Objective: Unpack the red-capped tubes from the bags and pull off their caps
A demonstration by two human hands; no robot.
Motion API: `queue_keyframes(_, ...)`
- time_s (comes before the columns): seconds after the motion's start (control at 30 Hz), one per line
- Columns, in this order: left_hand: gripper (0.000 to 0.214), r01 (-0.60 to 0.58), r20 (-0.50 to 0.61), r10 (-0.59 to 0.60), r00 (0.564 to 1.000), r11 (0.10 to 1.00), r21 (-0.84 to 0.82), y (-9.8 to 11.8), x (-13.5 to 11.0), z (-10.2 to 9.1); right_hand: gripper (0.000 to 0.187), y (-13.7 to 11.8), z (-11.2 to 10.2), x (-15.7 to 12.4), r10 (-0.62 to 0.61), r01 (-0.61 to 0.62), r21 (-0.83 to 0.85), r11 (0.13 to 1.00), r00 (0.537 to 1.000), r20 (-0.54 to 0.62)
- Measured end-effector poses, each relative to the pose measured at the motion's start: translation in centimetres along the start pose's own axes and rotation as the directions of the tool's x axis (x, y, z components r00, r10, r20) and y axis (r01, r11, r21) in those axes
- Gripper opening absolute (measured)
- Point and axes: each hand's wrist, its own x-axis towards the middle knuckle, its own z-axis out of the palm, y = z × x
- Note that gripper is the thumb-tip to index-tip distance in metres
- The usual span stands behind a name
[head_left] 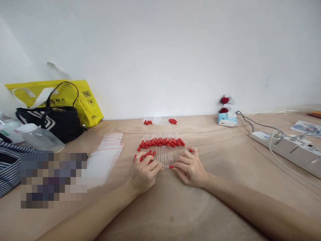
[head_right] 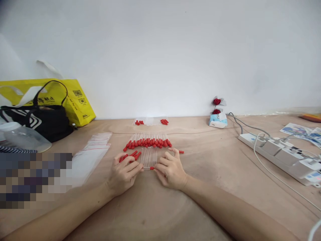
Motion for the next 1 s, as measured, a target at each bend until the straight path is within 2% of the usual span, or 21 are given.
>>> queue_keyframes(0.17, 0.016, -0.018, -0.035, 0.019, 0.999, 0.999, 0.039, -0.4, -0.2, -0.2, 0.012, 0.5, 0.1, -0.4, -0.009, 0.011, 0.019, 1.0, 0.994, -0.11)
queue_keyframes(0.23, 0.016, 0.018, -0.059, -0.014, 0.998, 0.998, 0.068, -1.0, -0.4, -0.5, 0.011, 1.2, -0.1, -0.7, 0.035, -0.032, 0.018, 0.999, 0.988, -0.15)
queue_keyframes(0.3, 0.015, 0.084, -0.066, -0.079, 0.995, 0.993, 0.082, -1.5, -0.4, -0.6, 0.012, 2.1, -0.4, -1.0, 0.124, -0.125, 0.003, 0.992, 0.98, -0.157)
queue_keyframes(0.37, 0.015, 0.137, -0.028, -0.136, 0.99, 0.99, 0.044, -1.8, -0.3, -0.6, 0.014, 3.2, -0.7, -1.2, 0.23, -0.235, -0.017, 0.972, 0.963, -0.139)
queue_keyframes(0.5, 0.022, 0.246, 0.15, -0.228, 0.962, 0.963, -0.112, -1.3, 0.6, 0.1, 0.016, 5.7, -1.4, -1.3, 0.367, -0.368, -0.072, 0.927, 0.93, -0.028)
queue_keyframes(0.57, 0.022, 0.358, 0.259, -0.306, 0.916, 0.915, -0.185, -1.0, 1.4, 0.4, 0.015, 7.0, -1.8, -1.5, 0.405, -0.401, -0.077, 0.913, 0.912, 0.055)
queue_keyframes(0.67, 0.017, 0.542, 0.423, -0.404, 0.811, 0.791, -0.284, -0.6, 3.2, 0.7, 0.014, 8.5, -2.4, -2.0, 0.416, -0.435, 0.056, 0.898, 0.885, 0.209)
queue_keyframes(0.8, 0.012, 0.686, 0.602, -0.424, 0.676, 0.661, -0.304, -0.4, 6.4, 1.4, 0.011, 9.3, -2.4, -2.4, 0.41, -0.488, 0.21, 0.847, 0.851, 0.327)
queue_keyframes(0.9, 0.011, 0.718, 0.7, -0.399, 0.592, 0.656, -0.233, -0.2, 8.3, 2.4, 0.011, 9.3, -1.8, -2.5, 0.446, -0.522, 0.215, 0.825, 0.836, 0.32)
queue_keyframes(1.0, 0.01, 0.702, 0.719, -0.403, 0.567, 0.692, -0.166, 0.2, 9.2, 3.6, 0.01, 9.2, -1.2, -2.3, 0.477, -0.538, 0.204, 0.818, 0.832, 0.282)
